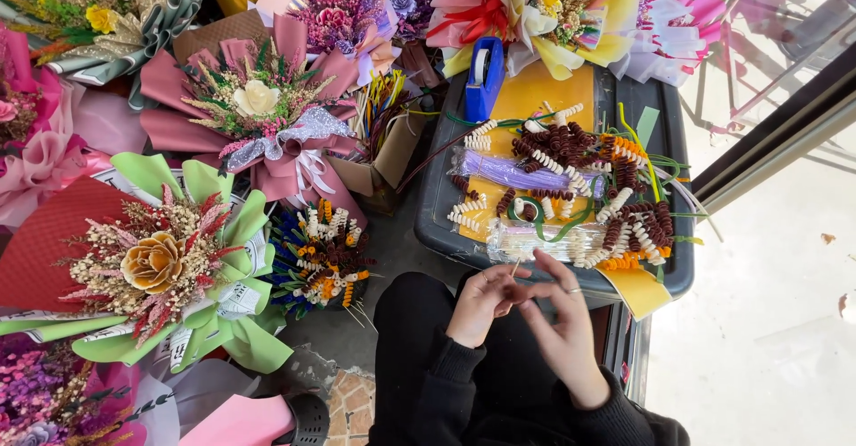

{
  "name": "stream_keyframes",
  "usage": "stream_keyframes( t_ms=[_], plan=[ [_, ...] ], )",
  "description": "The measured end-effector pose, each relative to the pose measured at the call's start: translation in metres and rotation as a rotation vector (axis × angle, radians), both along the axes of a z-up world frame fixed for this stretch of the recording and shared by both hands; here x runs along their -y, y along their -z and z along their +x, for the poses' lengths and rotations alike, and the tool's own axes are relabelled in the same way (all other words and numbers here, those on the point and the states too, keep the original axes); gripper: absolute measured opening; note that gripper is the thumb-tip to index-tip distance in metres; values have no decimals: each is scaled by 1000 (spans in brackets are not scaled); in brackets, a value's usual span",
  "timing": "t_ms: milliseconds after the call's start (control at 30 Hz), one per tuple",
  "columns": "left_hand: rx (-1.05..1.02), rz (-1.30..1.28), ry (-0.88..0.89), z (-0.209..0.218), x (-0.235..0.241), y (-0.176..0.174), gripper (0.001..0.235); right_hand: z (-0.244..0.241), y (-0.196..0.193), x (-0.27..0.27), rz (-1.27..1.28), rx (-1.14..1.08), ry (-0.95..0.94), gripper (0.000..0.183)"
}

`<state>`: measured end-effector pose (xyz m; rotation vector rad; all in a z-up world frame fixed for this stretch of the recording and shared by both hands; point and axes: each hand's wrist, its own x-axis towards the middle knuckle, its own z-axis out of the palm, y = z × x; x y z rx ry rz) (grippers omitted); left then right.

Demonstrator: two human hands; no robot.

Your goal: The person sits on the floor and assembles a decorative spiral by threading a brown spiral onto a thin stick and then wrapping green tape around the base. The person handles the spiral, stick, and tape by hand.

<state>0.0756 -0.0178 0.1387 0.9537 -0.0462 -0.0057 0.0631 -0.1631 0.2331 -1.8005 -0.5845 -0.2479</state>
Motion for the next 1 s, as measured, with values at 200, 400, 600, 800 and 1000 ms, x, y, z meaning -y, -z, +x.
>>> stream_keyframes(
  t_ms=[200,400,600,800,1000],
  plan=[
    [45,160,-117,-7,8,-24,28,21,24,8,63,-248,202,6],
    [121,0,-278,-5,18,-13,31,35,16,-5,239,-187,166,8],
    [91,-34,-324,-2,19,-10,24,37,37,-11,231,-221,140,7],
    [61,-26,-366,4,20,7,17,35,38,-12,277,-216,82,5],
    [59,0,-407,2,18,8,29,36,40,-11,265,-184,39,7]
  ],
)
